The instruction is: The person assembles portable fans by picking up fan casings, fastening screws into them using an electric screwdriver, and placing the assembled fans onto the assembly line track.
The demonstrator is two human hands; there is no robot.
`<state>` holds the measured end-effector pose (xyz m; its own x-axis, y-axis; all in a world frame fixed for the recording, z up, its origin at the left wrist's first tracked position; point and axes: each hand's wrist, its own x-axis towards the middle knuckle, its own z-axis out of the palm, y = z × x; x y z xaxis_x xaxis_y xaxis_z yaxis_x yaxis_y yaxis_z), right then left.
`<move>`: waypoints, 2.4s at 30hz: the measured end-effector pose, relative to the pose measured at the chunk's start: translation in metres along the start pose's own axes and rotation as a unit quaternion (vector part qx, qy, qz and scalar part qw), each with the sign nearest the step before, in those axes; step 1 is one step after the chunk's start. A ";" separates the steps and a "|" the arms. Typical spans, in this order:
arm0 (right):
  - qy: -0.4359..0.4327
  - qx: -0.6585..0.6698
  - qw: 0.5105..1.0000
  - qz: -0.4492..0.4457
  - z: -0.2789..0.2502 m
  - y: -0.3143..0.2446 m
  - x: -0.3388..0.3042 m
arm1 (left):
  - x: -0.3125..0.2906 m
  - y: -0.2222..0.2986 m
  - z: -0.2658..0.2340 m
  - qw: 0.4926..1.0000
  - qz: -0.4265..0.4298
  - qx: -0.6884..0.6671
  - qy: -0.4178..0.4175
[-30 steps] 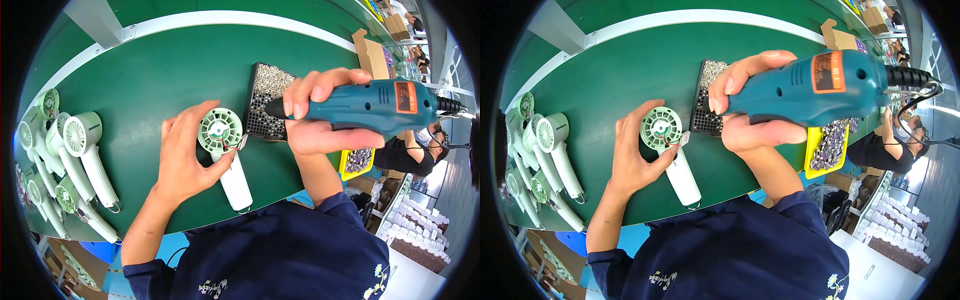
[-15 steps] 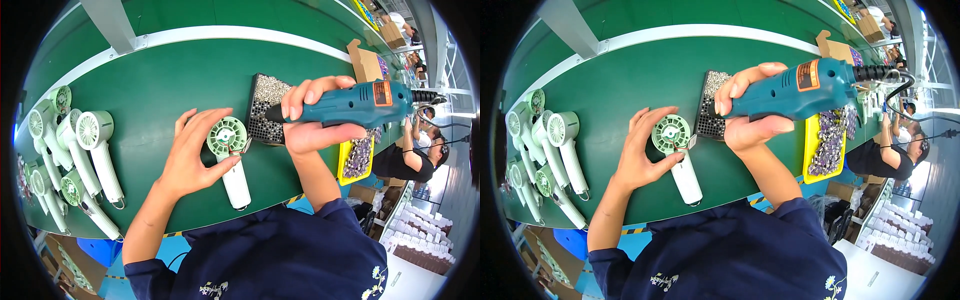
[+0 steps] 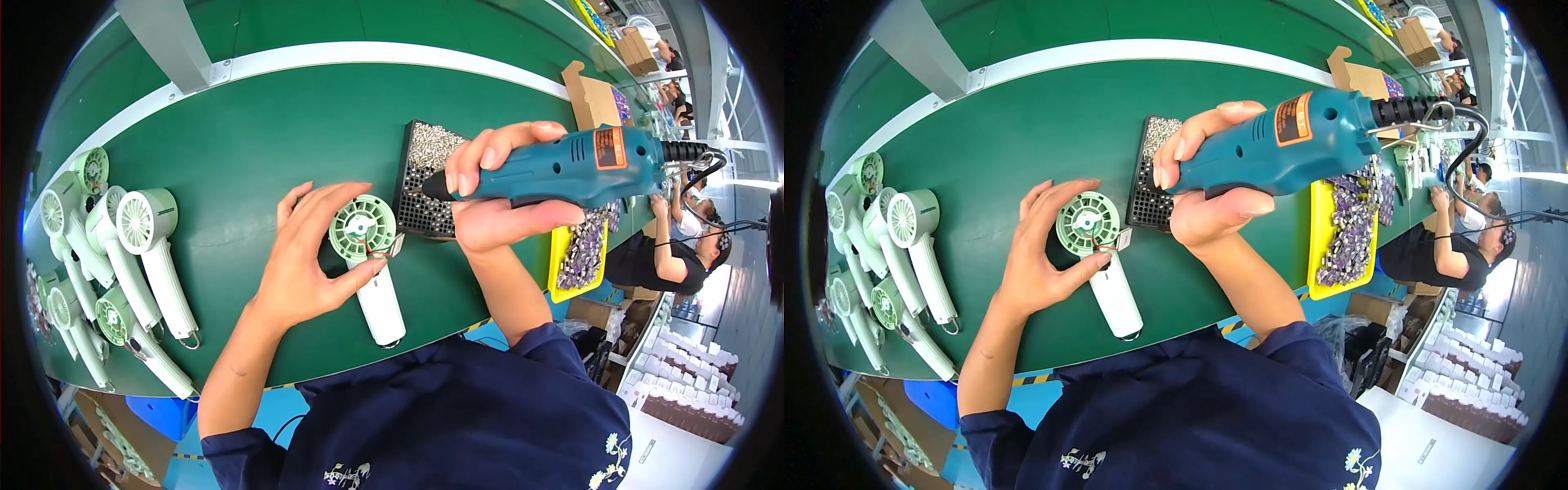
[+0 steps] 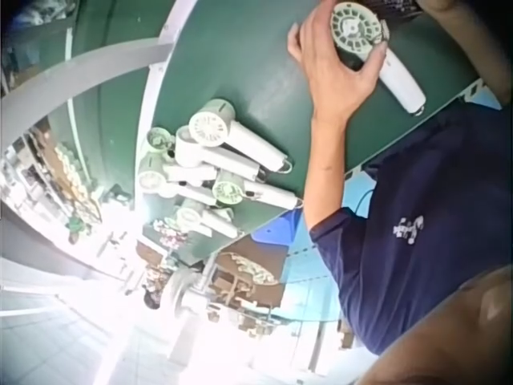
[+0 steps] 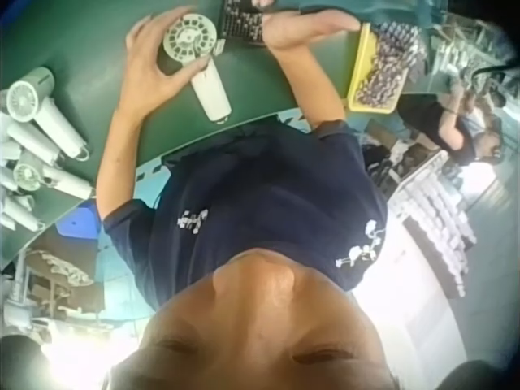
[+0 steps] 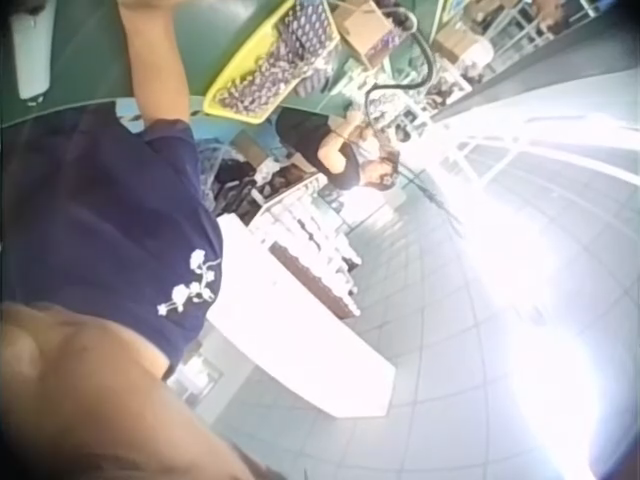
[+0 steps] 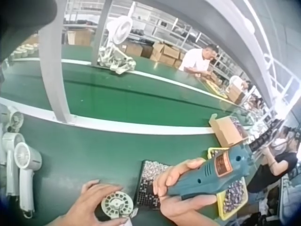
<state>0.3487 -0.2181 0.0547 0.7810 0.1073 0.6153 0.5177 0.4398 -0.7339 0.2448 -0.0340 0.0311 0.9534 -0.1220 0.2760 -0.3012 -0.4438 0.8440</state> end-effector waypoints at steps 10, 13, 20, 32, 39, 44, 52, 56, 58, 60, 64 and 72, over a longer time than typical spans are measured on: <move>-0.148 -0.041 0.988 -0.023 -0.001 -0.002 0.001 | 0.000 0.000 -0.003 1.000 -0.012 0.000 -0.014; -0.099 -0.031 0.994 -0.027 0.004 -0.004 0.000 | 0.000 0.000 -0.003 1.000 -0.021 -0.017 -0.011; -0.134 0.142 0.980 -0.023 0.025 -0.066 0.022 | -0.001 0.000 0.001 1.000 -0.016 0.014 0.009; -0.168 0.120 0.978 -0.014 0.039 -0.067 0.020 | -0.002 -0.005 0.005 0.999 -0.019 0.014 0.037; -0.176 0.106 0.978 0.027 0.039 -0.064 0.017 | -0.004 -0.007 0.006 0.999 -0.013 0.014 0.050; -0.181 0.098 0.978 0.025 0.040 -0.055 0.015 | -0.002 -0.005 0.006 0.999 -0.014 0.015 0.051; -0.190 0.087 0.977 0.028 0.050 -0.036 0.006 | -0.004 -0.006 0.006 0.998 -0.012 -0.001 0.054; -0.194 0.080 0.977 0.036 0.045 -0.032 0.007 | -0.005 -0.007 0.007 0.998 -0.020 -0.002 0.060; -0.195 0.075 0.977 0.041 0.047 -0.032 -0.001 | -0.006 -0.006 0.005 0.998 -0.025 0.000 0.052; -0.195 0.071 0.977 0.047 0.045 -0.034 -0.006 | -0.008 -0.007 0.004 0.998 -0.024 -0.002 0.051; -0.199 0.060 0.977 0.040 0.038 -0.031 -0.002 | -0.003 -0.007 0.006 0.998 -0.009 -0.011 0.054; -0.072 0.160 0.984 -0.004 0.033 -0.067 0.017 | -0.005 -0.003 0.001 0.999 -0.030 0.010 0.036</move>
<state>0.3156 -0.2165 0.1235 0.7071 0.2177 0.6727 0.3694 0.6975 -0.6140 0.2408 -0.0330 0.0263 0.9655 -0.0316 0.2586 -0.2431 -0.4656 0.8509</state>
